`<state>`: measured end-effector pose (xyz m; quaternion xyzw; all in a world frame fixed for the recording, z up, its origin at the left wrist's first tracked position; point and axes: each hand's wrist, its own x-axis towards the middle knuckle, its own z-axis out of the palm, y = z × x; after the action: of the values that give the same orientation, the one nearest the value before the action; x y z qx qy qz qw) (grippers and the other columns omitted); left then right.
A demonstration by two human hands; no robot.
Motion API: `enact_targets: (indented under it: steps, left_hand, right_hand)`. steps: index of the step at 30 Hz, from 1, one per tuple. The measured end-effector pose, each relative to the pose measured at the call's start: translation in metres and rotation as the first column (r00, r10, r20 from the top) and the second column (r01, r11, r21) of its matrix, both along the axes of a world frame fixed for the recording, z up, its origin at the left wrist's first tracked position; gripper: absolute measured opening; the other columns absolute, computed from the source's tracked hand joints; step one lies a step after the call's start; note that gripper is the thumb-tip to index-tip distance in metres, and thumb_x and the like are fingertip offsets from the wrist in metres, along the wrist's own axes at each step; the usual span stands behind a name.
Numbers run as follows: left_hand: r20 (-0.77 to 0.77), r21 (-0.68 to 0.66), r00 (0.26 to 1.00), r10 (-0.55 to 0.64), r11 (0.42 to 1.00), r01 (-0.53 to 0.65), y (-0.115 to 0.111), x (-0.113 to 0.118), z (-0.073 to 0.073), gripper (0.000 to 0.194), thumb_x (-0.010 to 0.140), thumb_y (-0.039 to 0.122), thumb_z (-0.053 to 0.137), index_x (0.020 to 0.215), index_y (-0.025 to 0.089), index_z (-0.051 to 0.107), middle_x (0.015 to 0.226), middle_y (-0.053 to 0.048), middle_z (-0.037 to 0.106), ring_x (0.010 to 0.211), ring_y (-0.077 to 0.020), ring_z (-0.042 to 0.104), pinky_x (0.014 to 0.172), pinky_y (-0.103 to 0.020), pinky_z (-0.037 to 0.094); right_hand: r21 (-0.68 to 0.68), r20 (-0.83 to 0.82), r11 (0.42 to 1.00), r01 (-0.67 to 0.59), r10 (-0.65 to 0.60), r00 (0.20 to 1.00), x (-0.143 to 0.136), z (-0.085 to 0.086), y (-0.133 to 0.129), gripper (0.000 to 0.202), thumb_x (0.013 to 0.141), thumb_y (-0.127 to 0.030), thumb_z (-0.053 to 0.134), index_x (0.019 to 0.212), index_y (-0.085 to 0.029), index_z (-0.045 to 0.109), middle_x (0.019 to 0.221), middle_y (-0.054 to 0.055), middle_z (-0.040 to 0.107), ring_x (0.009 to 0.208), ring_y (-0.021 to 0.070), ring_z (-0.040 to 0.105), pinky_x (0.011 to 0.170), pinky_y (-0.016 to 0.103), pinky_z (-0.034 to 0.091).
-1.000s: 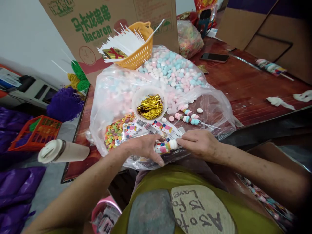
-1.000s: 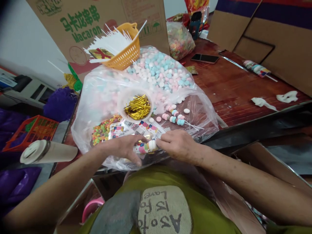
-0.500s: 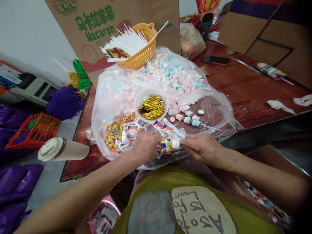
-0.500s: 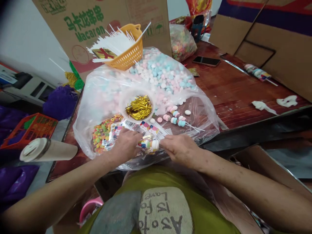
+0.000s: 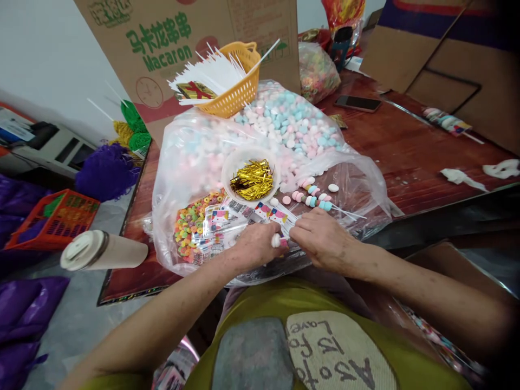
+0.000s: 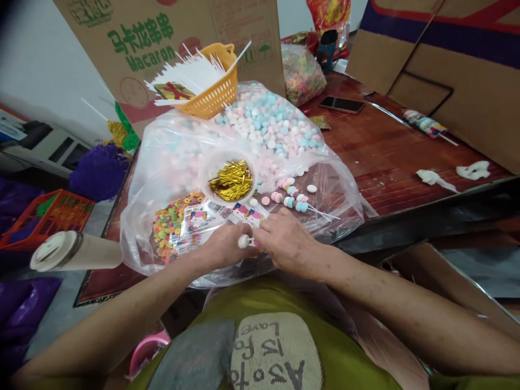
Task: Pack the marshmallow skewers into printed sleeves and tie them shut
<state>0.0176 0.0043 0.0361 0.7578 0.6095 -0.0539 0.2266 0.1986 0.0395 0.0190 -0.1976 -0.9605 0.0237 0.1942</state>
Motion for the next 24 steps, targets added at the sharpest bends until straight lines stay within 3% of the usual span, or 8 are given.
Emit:
enact_targets:
  steps: [2, 6, 8, 12, 14, 17, 20, 24]
  left_hand:
    - [0.123, -0.044, 0.992, -0.008, 0.999, 0.013, 0.002, 0.003, -0.002, 0.041, 0.072, 0.045, 0.062, 0.103, 0.019, 0.058, 0.09, -0.006, 0.067, 0.084, -0.0242, 0.062, 0.07, -0.032, 0.045]
    - [0.378, -0.198, 0.924, -0.053, 0.971, 0.136, 0.015, -0.022, 0.007, 0.091, 0.053, 0.049, 0.077, 0.13, 0.017, 0.04, 0.12, -0.011, 0.058, 0.107, -0.0272, 0.055, 0.088, -0.034, 0.043]
    - [0.471, -0.317, 0.88, -0.057, 0.92, 0.229, 0.022, -0.04, 0.013, 0.082, 0.053, 0.044, 0.079, 0.124, 0.018, 0.048, 0.121, -0.01, 0.058, 0.107, -0.026, 0.055, 0.088, -0.032, 0.043]
    - [0.568, -0.523, 0.823, 0.0, 0.771, 0.362, 0.023, -0.051, 0.018, 0.034, 0.066, 0.037, 0.07, 0.091, 0.017, 0.061, 0.081, -0.001, 0.067, 0.074, -0.0171, 0.062, 0.07, -0.027, 0.047]
    - [0.492, -0.431, 0.871, -0.02, 0.863, 0.263, 0.016, -0.044, 0.018, 0.027, 0.071, 0.038, 0.065, 0.088, 0.017, 0.06, 0.078, 0.0, 0.066, 0.071, -0.0157, 0.06, 0.067, -0.026, 0.046]
    - [0.151, 0.008, 0.987, -0.058, 0.998, 0.057, 0.003, -0.033, 0.018, 0.027, 0.076, 0.036, 0.06, 0.093, 0.016, 0.058, 0.085, -0.004, 0.066, 0.079, -0.0206, 0.061, 0.069, -0.03, 0.045]
    - [-0.196, 0.35, 0.978, -0.076, 0.926, 0.142, -0.007, -0.027, 0.015, 0.018, 0.075, 0.022, 0.057, 0.092, 0.014, 0.058, 0.085, -0.009, 0.066, 0.083, -0.0263, 0.06, 0.074, -0.038, 0.043]
    - [-0.271, 0.452, 0.96, -0.077, 0.87, 0.197, -0.008, -0.023, 0.005, 0.019, 0.072, 0.022, 0.06, 0.089, 0.015, 0.056, 0.081, -0.008, 0.065, 0.08, -0.0255, 0.06, 0.074, -0.037, 0.042]
  right_hand:
    - [-0.013, -0.016, 1.0, -0.029, 0.028, 0.999, -0.005, -0.01, 0.002, 0.009, 0.075, -0.012, 0.048, 0.071, -0.016, 0.056, 0.068, 0.005, 0.056, 0.065, 0.0165, 0.042, 0.063, 0.031, 0.021]
    - [0.031, -0.051, 0.998, -0.052, 0.054, 0.997, 0.002, -0.012, 0.01, 0.016, 0.081, -0.011, 0.044, 0.071, -0.016, 0.056, 0.066, 0.004, 0.055, 0.066, 0.0162, 0.041, 0.064, 0.031, 0.023]
    - [0.095, -0.083, 0.994, -0.061, 0.069, 0.994, 0.007, -0.002, 0.012, 0.02, 0.083, -0.011, 0.041, 0.071, -0.015, 0.056, 0.065, 0.004, 0.053, 0.066, 0.0163, 0.04, 0.065, 0.031, 0.024]
    - [0.204, -0.086, 0.976, -0.074, 0.094, 0.992, 0.014, 0.016, 0.012, 0.024, 0.084, -0.008, 0.038, 0.068, -0.015, 0.055, 0.059, 0.002, 0.051, 0.063, 0.0159, 0.037, 0.067, 0.032, 0.024]
    - [0.206, -0.021, 0.977, -0.06, 0.066, 0.998, 0.019, 0.018, 0.013, 0.022, 0.081, -0.007, 0.04, 0.066, -0.016, 0.054, 0.06, 0.002, 0.052, 0.063, 0.0159, 0.038, 0.068, 0.033, 0.025]
    - [0.158, 0.038, 0.987, -0.01, 0.004, 0.999, 0.026, 0.015, 0.014, 0.018, 0.077, -0.006, 0.043, 0.066, -0.015, 0.054, 0.061, 0.003, 0.053, 0.062, 0.0158, 0.039, 0.068, 0.032, 0.025]
    - [0.078, 0.011, 0.997, 0.019, -0.02, 1.0, 0.028, 0.015, 0.014, 0.019, 0.078, -0.007, 0.043, 0.066, -0.015, 0.054, 0.061, 0.003, 0.054, 0.061, 0.0157, 0.041, 0.067, 0.032, 0.025]
    - [-0.029, -0.034, 1.0, -0.012, 0.011, 0.999, 0.018, 0.02, 0.009, 0.019, 0.081, -0.01, 0.042, 0.068, -0.014, 0.055, 0.063, 0.004, 0.055, 0.063, 0.0159, 0.044, 0.064, 0.03, 0.025]
